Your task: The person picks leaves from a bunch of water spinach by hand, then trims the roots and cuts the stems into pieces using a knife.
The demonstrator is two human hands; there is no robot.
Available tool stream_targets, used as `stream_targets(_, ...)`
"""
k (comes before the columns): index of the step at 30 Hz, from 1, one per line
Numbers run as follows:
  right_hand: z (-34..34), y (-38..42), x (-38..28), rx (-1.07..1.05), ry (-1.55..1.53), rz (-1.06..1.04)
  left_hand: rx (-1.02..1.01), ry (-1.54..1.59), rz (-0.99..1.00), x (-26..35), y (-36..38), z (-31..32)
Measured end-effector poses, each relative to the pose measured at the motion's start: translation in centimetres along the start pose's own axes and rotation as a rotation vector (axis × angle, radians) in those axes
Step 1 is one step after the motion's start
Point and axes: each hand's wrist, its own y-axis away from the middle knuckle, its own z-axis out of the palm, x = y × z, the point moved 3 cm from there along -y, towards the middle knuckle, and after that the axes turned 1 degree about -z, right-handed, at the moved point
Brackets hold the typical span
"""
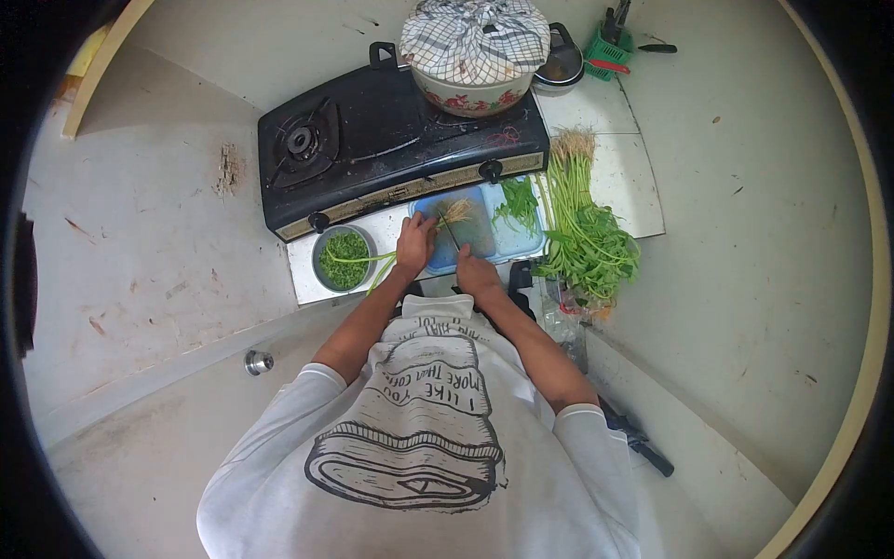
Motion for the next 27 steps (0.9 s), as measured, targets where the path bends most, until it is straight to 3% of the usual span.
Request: stream_targets(27, -0.8, 0.8, 0.8, 0.088, -0.03, -0.069, 0.014, 0.035, -0.005, -0.8, -0.2, 0.3)
